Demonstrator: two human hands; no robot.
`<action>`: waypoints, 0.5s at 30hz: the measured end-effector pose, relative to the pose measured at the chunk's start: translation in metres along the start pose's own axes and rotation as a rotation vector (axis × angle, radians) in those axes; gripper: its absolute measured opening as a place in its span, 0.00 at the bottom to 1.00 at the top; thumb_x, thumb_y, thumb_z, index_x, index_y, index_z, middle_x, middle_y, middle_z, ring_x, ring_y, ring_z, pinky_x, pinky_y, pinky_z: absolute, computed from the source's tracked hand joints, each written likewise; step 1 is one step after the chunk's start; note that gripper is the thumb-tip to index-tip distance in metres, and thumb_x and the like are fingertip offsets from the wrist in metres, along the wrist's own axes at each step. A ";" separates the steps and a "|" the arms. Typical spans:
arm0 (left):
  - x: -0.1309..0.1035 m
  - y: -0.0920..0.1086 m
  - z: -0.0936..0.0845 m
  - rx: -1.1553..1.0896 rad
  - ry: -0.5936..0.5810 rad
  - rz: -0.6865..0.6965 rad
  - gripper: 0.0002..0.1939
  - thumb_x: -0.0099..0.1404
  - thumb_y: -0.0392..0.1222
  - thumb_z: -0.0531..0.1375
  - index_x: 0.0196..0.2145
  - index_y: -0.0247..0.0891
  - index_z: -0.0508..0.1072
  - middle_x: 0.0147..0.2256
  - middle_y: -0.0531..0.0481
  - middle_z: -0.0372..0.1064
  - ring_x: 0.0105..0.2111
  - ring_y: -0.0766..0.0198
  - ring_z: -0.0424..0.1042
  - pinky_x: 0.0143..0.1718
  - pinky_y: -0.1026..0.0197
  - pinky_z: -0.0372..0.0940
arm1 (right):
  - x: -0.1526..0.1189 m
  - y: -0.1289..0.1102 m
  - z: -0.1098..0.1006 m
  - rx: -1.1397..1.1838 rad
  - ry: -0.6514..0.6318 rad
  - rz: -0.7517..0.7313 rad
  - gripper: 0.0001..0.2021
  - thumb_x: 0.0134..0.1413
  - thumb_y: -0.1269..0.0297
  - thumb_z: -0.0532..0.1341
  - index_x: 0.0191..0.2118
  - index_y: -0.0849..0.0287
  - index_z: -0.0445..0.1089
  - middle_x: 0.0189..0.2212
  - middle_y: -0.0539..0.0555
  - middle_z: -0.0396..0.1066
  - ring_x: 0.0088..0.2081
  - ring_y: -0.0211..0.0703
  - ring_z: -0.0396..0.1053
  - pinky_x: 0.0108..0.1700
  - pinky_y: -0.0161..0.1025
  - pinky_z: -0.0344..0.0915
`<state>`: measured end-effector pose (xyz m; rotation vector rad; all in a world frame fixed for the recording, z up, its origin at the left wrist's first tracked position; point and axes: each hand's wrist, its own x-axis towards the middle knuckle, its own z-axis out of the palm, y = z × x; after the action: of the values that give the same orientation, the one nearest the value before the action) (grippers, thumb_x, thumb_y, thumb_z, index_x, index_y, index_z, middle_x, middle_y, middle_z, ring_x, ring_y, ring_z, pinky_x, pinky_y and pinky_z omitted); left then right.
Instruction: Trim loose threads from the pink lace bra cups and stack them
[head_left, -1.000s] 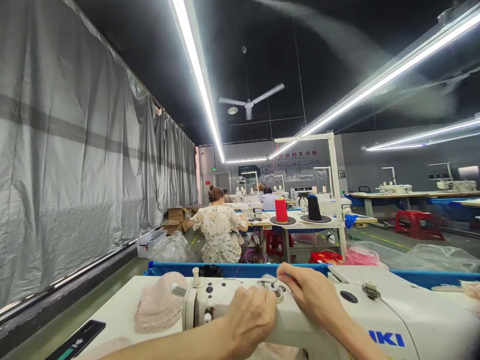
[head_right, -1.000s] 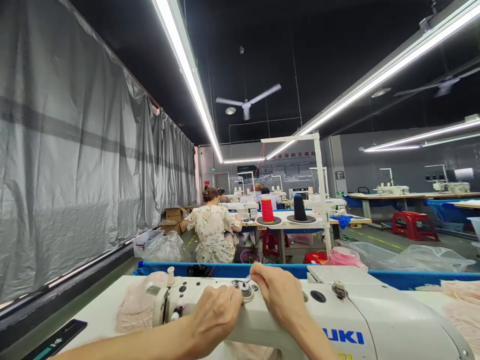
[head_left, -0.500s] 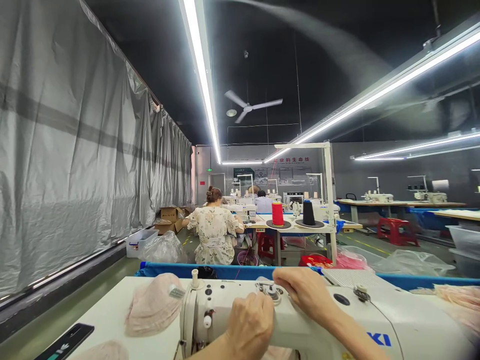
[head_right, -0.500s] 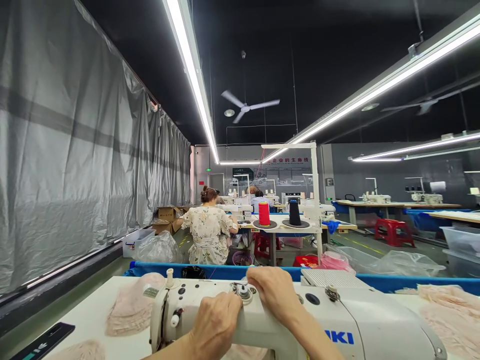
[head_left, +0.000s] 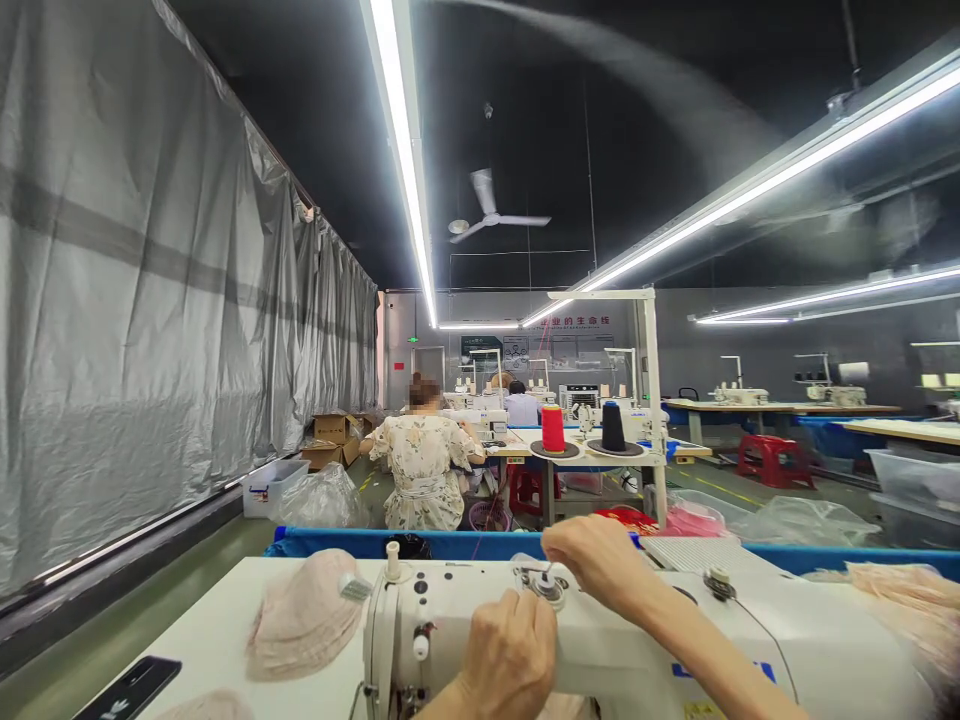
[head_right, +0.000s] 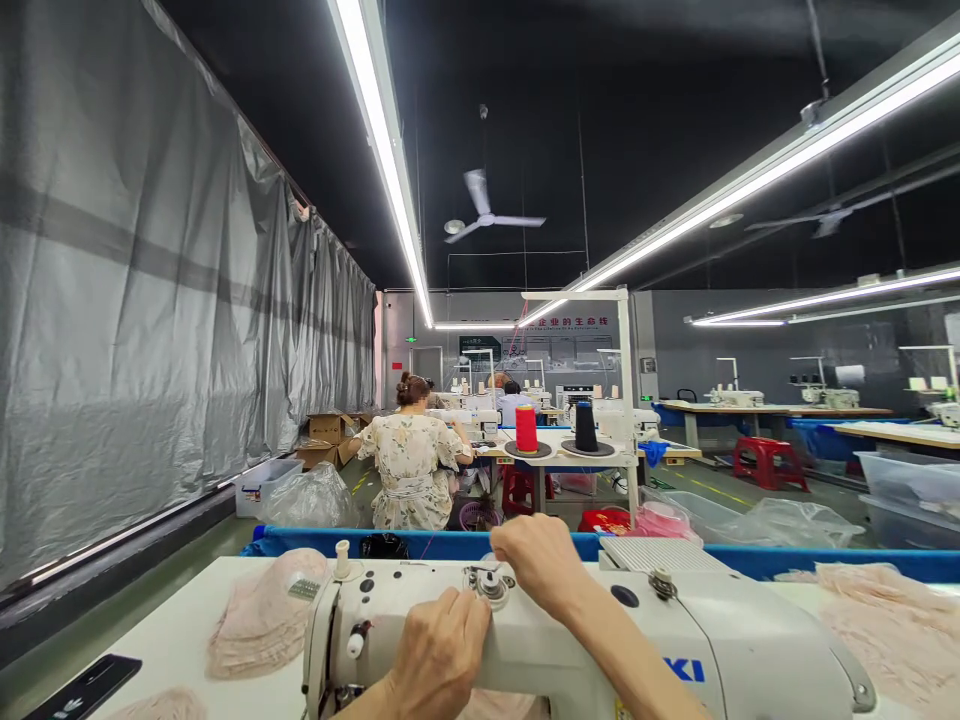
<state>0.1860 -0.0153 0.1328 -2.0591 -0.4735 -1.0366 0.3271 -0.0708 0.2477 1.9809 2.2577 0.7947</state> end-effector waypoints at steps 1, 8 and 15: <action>0.000 0.000 0.000 0.003 0.009 0.003 0.05 0.65 0.33 0.52 0.31 0.38 0.59 0.25 0.52 0.61 0.24 0.65 0.64 0.21 0.67 0.54 | 0.007 -0.006 -0.003 -0.003 -0.004 -0.017 0.07 0.62 0.63 0.61 0.39 0.61 0.71 0.36 0.50 0.73 0.37 0.40 0.73 0.40 0.43 0.71; -0.002 0.002 0.005 0.014 0.077 0.009 0.06 0.62 0.30 0.52 0.30 0.38 0.59 0.24 0.51 0.61 0.23 0.64 0.63 0.20 0.65 0.52 | -0.012 -0.022 -0.005 -0.021 -0.043 -0.087 0.05 0.62 0.66 0.60 0.37 0.62 0.71 0.34 0.49 0.73 0.35 0.39 0.73 0.39 0.42 0.71; 0.000 0.001 0.000 -0.002 0.081 0.011 0.04 0.64 0.31 0.51 0.32 0.37 0.60 0.25 0.52 0.62 0.23 0.64 0.64 0.21 0.65 0.54 | 0.002 -0.002 -0.008 -0.022 -0.041 -0.002 0.07 0.62 0.63 0.61 0.40 0.61 0.71 0.37 0.50 0.73 0.37 0.40 0.73 0.40 0.43 0.71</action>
<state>0.1862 -0.0156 0.1319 -2.0111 -0.4193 -1.1103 0.3226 -0.0716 0.2543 1.9663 2.2189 0.7676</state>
